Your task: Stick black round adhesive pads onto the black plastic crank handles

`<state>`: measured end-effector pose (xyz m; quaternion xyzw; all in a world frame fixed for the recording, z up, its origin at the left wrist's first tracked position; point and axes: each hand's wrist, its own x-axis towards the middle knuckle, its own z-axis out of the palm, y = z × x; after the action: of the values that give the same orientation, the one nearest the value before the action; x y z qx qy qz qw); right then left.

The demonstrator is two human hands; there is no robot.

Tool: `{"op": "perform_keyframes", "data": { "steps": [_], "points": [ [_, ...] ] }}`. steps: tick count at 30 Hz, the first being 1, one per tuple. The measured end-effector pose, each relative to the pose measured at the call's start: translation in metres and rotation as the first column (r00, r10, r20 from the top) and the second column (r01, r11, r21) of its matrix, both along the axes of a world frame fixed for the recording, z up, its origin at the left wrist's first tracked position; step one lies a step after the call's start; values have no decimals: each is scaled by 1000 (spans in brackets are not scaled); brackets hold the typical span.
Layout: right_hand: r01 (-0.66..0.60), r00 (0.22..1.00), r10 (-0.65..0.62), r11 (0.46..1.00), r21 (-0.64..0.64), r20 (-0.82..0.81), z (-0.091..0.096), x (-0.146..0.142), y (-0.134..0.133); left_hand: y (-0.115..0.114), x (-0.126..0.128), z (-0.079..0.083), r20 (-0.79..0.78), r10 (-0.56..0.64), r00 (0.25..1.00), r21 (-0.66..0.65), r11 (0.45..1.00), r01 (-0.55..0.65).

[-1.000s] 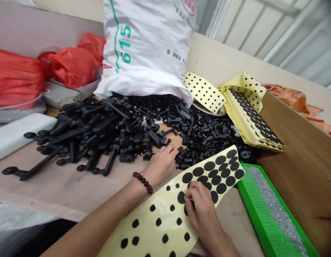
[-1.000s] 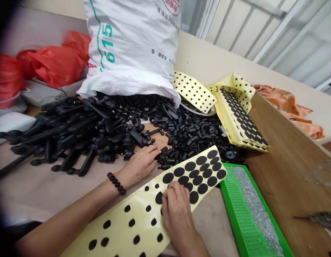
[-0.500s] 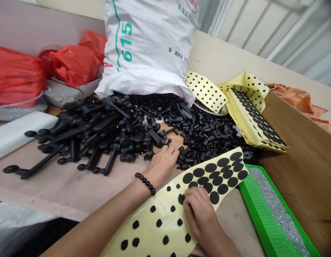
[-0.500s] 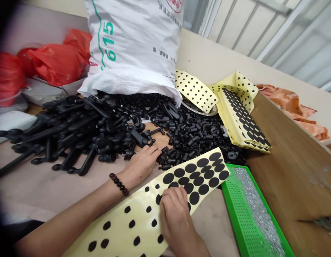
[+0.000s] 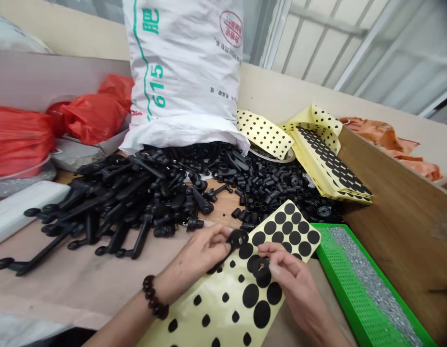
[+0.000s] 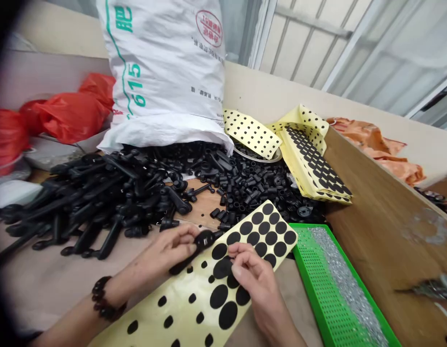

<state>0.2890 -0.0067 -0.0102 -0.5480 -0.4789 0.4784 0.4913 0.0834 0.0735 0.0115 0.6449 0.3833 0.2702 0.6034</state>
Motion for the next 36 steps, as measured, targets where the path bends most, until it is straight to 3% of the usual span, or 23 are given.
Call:
{"op": "perform_keyframes", "data": {
  "steps": [3,7,12,21,30,36],
  "points": [
    [-38,989,29,997,-60,-143,11,-8,1,-17,6,-13,51,-17,999,-221,975,28],
    [-53,974,30,994,-100,-223,16,-18,3,-28,14,-23,76,35,997,-331,944,-8],
    [-33,982,12,994,-107,-191,12,-20,4,-33,15,-16,128,41,991,-397,918,13],
    [-7,983,-10,996,-89,-182,2,-20,4,-38,10,-20,92,78,993,-325,945,-44],
    [11,984,-28,995,-96,-178,3,-23,3,-40,10,-14,40,100,994,-240,967,-87],
    [1,991,-10,998,-70,-130,-1,-23,4,-43,12,-27,3,116,993,-192,975,-114]
  ]
}}
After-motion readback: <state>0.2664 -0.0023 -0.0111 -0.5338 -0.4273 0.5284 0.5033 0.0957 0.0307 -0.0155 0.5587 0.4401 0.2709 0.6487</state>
